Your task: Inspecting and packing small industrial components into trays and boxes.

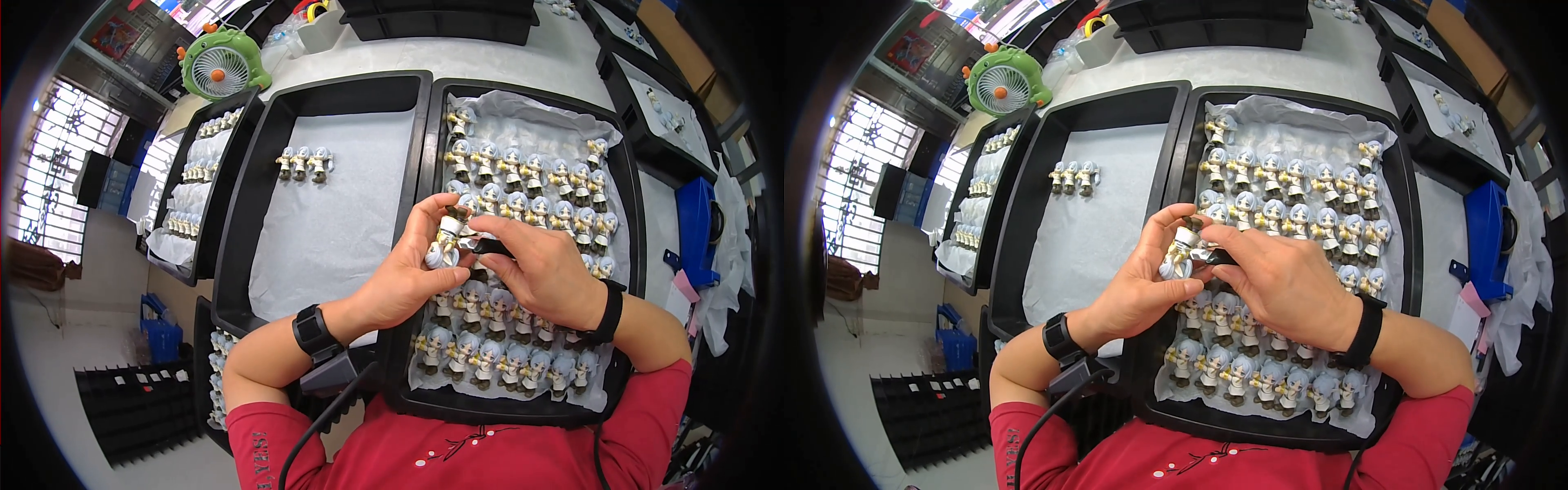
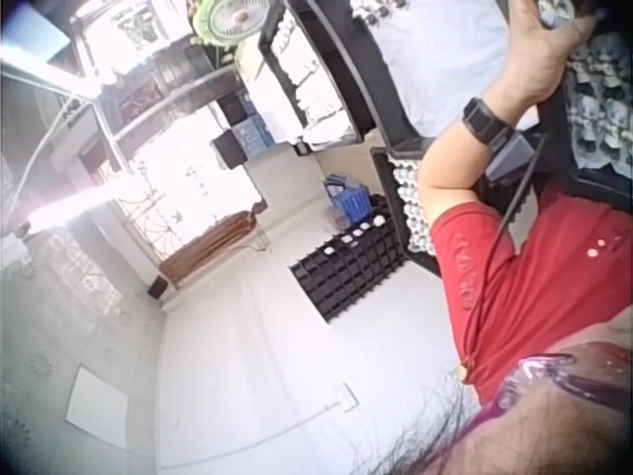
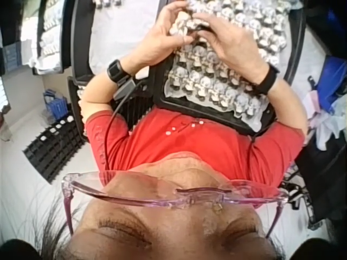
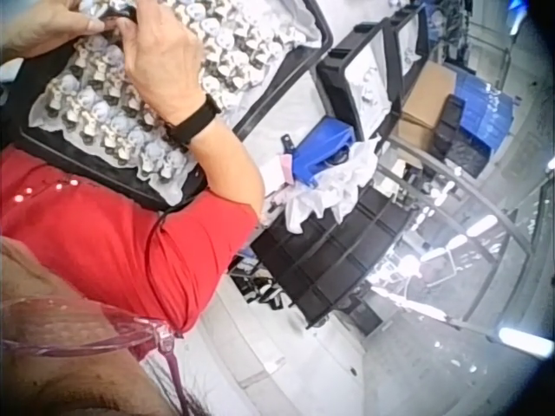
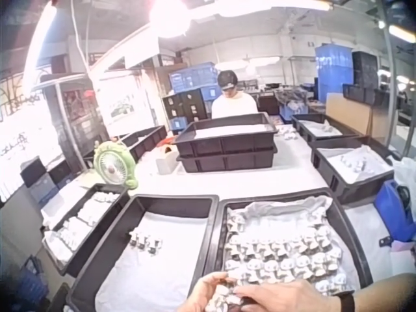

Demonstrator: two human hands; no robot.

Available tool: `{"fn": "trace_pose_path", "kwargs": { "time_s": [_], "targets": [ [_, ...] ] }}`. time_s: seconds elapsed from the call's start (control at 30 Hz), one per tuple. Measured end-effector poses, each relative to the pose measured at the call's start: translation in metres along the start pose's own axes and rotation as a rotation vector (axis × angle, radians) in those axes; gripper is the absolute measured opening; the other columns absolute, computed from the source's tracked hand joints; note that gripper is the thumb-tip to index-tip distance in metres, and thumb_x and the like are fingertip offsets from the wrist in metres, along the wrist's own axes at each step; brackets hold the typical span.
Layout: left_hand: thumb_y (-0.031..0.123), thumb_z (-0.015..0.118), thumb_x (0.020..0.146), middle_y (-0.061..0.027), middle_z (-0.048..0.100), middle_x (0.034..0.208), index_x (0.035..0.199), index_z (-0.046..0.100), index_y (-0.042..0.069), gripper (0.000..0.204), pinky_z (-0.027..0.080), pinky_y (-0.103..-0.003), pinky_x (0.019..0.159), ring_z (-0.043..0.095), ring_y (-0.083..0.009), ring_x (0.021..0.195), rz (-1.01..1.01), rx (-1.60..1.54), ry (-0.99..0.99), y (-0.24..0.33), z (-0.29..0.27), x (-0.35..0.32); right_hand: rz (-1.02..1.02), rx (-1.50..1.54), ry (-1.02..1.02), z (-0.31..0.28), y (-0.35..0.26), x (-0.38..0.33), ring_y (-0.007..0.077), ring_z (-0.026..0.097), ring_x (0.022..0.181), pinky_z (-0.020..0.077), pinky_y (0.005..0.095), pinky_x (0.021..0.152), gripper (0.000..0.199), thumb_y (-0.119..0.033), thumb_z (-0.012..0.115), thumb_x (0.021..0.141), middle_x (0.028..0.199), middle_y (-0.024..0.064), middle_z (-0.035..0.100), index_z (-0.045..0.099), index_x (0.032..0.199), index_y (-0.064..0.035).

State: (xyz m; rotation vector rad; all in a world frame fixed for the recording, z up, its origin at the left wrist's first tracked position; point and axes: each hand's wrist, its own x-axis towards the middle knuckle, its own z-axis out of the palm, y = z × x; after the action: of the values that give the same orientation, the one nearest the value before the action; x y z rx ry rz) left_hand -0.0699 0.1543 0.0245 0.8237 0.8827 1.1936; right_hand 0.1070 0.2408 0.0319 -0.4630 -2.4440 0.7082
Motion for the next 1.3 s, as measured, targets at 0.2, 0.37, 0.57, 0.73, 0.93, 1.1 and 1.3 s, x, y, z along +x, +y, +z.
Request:
{"fn": "trace_pose_path", "kwargs": {
  "time_s": [0.2,0.37,0.57,0.73,0.93,1.1,1.3],
  "targets": [
    [-0.004,0.057,0.078,-0.0071,0.028,0.127,0.134,0.017,0.009,0.07,0.04,-0.025,0.092,0.032,-0.012,0.116,0.006,0.064,0.029,0.0005,0.0024,0.0006,-0.009,-0.071,-0.02,-0.0021,-0.0003,0.0,0.0235,0.059,0.061,0.0462,0.0341,0.052,0.045,-0.014,0.064,0.079,0.072,0.007,0.056,0.049,0.121,-0.0087],
    [-0.005,0.061,0.078,-0.0071,0.024,0.133,0.136,0.017,0.014,0.075,0.037,-0.034,0.099,0.031,-0.0158,0.122,0.002,0.07,0.016,-0.0033,-0.0017,0.0007,-0.02,-0.11,-0.044,-0.004,-0.0021,0.0017,0.0221,0.058,0.059,0.0454,0.0337,0.051,0.046,-0.014,0.063,0.079,0.067,0.0059,0.053,0.049,0.123,-0.0093],
    [-0.005,0.06,0.078,-0.0076,0.025,0.133,0.137,0.015,0.013,0.076,0.037,-0.035,0.099,0.031,-0.0165,0.123,-0.033,0.059,0.016,-0.0008,-0.0001,0.0004,-0.023,-0.132,-0.08,-0.0043,-0.0019,0.0015,0.0216,0.058,0.059,0.0458,0.033,0.051,0.046,-0.014,0.064,0.078,0.067,0.0058,0.053,0.05,0.122,-0.0098],
    [-0.005,0.06,0.079,-0.0077,0.025,0.133,0.137,0.015,0.013,0.075,0.038,-0.034,0.099,0.033,-0.0167,0.121,-0.043,0.052,0.025,0.0003,0.0013,0.0005,0.002,-0.099,-0.03,-0.0021,-0.0024,0.0008,0.0226,0.055,0.056,0.0427,0.0342,0.049,0.049,-0.009,0.065,0.076,0.064,0.0064,0.051,0.051,0.124,-0.012],
    [-0.004,0.06,0.079,-0.0083,0.024,0.135,0.137,0.014,0.014,0.075,0.04,-0.031,0.096,0.034,-0.0176,0.121,-0.023,0.102,0.023,-0.0039,-0.0033,0.0006,-0.027,-0.17,-0.067,-0.0032,-0.0018,0.0009,0.02,0.058,0.057,0.0463,0.0327,0.049,0.04,-0.014,0.063,0.078,0.066,0.0046,0.053,0.055,0.118,-0.014],
    [-0.004,0.06,0.08,-0.0086,0.024,0.136,0.137,0.014,0.014,0.075,0.04,-0.03,0.095,0.036,-0.0176,0.119,-0.041,0.051,0.02,-0.0025,-0.0014,0.0005,-0.035,-0.18,-0.057,-0.0024,-0.0015,0.0007,0.0188,0.058,0.057,0.0465,0.0319,0.049,0.039,-0.012,0.063,0.077,0.066,0.0039,0.053,0.057,0.116,-0.0139],
    [-0.004,0.059,0.081,-0.0075,0.025,0.135,0.137,0.014,0.014,0.074,0.041,-0.029,0.093,0.039,-0.0169,0.115,-0.029,0.065,0.017,-0.0034,-0.0011,0.0015,-0.028,-0.173,-0.049,-0.0007,-0.0011,-0.0002,0.0183,0.058,0.056,0.0469,0.0316,0.049,0.04,-0.01,0.062,0.076,0.067,0.0037,0.053,0.058,0.116,-0.0151]
  ]
}}
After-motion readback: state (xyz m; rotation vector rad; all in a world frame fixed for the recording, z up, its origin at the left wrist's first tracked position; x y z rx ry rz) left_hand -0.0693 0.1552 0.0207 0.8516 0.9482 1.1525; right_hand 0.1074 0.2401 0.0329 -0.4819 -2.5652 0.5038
